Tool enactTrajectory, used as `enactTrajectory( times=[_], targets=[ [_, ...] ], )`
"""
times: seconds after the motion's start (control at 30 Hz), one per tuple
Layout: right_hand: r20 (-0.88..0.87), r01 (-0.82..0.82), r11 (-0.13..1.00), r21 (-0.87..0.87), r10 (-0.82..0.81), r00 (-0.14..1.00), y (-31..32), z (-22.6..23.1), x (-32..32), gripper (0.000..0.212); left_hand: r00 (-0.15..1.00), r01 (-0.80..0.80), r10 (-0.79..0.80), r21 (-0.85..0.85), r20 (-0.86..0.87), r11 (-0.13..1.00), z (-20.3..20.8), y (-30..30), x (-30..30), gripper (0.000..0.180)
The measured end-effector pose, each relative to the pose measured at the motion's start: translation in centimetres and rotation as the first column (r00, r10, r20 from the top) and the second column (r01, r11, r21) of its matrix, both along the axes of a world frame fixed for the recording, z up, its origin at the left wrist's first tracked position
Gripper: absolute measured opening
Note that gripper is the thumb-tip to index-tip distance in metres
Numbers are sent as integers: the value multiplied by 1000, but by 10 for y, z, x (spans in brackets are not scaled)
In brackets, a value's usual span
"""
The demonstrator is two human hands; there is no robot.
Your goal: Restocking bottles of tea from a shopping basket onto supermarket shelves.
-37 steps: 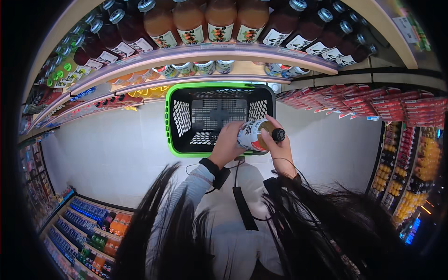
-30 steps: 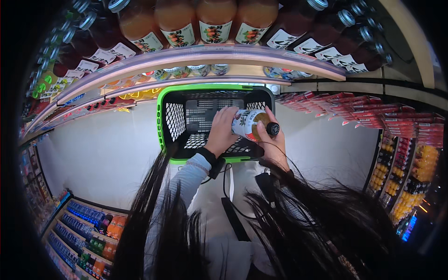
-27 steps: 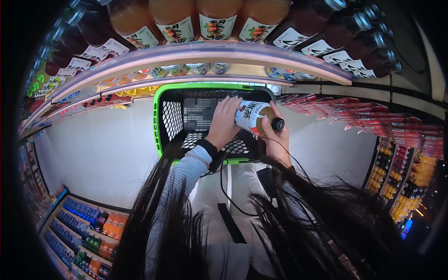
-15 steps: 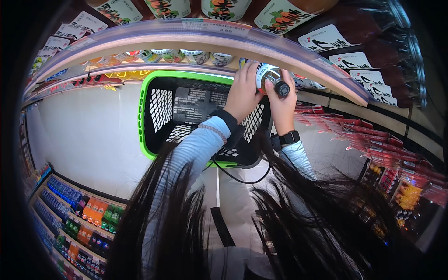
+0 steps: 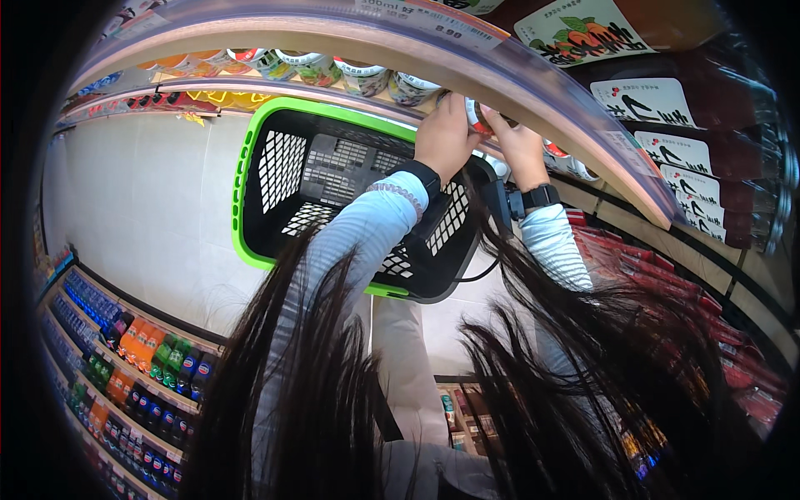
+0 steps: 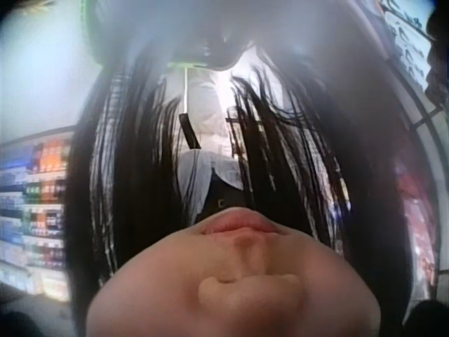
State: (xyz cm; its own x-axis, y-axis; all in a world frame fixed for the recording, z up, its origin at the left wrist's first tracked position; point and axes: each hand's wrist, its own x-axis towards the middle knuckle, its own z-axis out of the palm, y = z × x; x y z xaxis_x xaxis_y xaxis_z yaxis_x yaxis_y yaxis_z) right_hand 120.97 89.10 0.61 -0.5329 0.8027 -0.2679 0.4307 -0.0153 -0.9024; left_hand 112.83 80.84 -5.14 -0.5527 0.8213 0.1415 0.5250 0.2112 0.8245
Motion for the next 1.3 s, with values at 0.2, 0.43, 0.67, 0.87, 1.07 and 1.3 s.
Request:
enactTrajectory(
  times=[0.2,0.43,0.67,0.87,1.07,1.3],
  targets=[
    [156,-196,968,157,172,973,37,-35,8,35,991,-21,21,-3,130,1000,-7,-1,-3,66],
    [347,-366,793,486,209,914,40,-55,4,38,960,-35,32,5,280,999,-6,-13,-1,47],
    [232,-179,935,306,109,967,23,-48,-13,35,950,23,-29,23,311,999,-16,-17,-1,64],
    [236,-180,931,317,106,966,23,-47,-17,38,943,79,-81,20,323,997,-25,-22,-1,78],
    [393,-477,598,645,276,877,39,-37,1,33,934,114,-100,-21,342,993,-20,-17,5,81],
    [77,-42,777,628,-8,997,12,21,41,26,900,113,-94,-19,425,993,-23,-43,12,76]
  ],
)
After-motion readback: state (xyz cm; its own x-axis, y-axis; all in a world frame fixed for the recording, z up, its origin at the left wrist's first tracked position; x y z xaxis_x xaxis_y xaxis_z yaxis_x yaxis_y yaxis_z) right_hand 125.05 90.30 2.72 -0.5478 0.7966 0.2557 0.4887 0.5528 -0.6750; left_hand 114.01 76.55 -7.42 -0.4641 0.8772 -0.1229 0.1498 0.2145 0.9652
